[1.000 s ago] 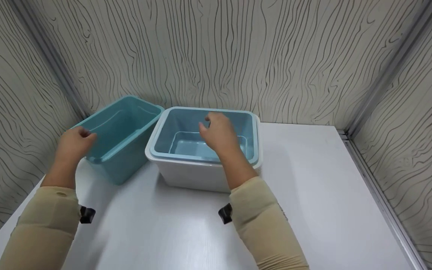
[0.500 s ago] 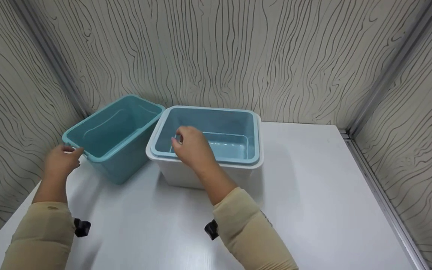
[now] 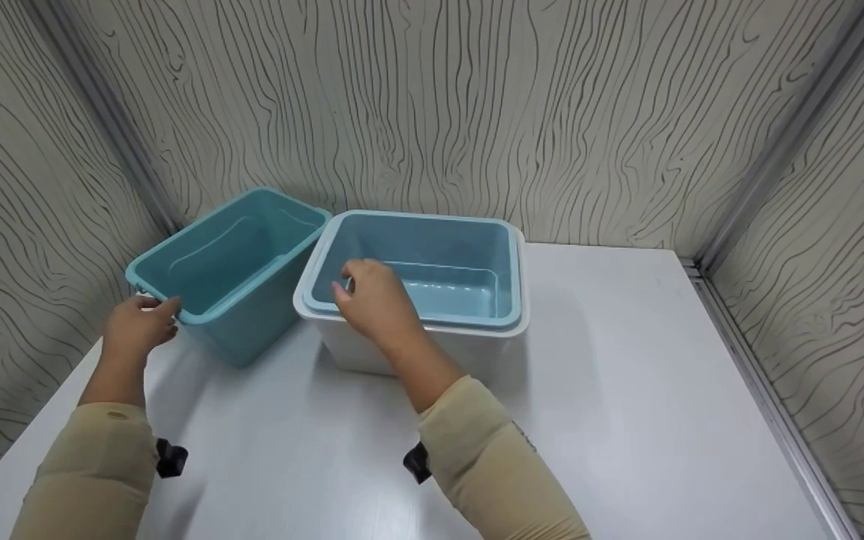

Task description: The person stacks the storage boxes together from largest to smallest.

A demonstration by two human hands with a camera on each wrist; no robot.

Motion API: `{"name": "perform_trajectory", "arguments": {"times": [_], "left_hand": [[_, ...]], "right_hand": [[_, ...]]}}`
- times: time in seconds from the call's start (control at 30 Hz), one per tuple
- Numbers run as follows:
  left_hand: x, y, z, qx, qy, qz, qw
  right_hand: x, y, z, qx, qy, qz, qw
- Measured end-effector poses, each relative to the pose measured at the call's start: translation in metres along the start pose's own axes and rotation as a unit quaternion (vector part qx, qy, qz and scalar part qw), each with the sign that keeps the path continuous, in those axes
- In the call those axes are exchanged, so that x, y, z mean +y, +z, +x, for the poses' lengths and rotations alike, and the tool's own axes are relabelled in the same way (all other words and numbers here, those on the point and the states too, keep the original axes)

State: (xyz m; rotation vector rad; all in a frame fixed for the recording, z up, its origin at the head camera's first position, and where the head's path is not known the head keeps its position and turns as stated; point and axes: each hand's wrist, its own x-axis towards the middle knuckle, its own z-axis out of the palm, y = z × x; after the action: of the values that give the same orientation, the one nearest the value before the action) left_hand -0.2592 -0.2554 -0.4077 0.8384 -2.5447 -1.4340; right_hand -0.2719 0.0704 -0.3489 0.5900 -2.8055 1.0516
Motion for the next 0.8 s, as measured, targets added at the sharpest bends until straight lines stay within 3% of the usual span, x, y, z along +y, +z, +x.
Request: {"name": "perform_trajectory", "arguments": {"times": [0.47, 0.8], "left_hand": [[-0.006, -0.023, 0.001, -0.013, -0.001, 0.005, 0.9999], [-0.008, -0.054, 0.002, -0.039, -0.025, 0.083, 0.9955]], "right_hand": [[-0.007, 0.007, 0.0, -0.022, 0.016, 0.012, 1.0], [-0.014, 0.015, 0.0, -0.025, 0.003, 0.011, 1.0]]}}
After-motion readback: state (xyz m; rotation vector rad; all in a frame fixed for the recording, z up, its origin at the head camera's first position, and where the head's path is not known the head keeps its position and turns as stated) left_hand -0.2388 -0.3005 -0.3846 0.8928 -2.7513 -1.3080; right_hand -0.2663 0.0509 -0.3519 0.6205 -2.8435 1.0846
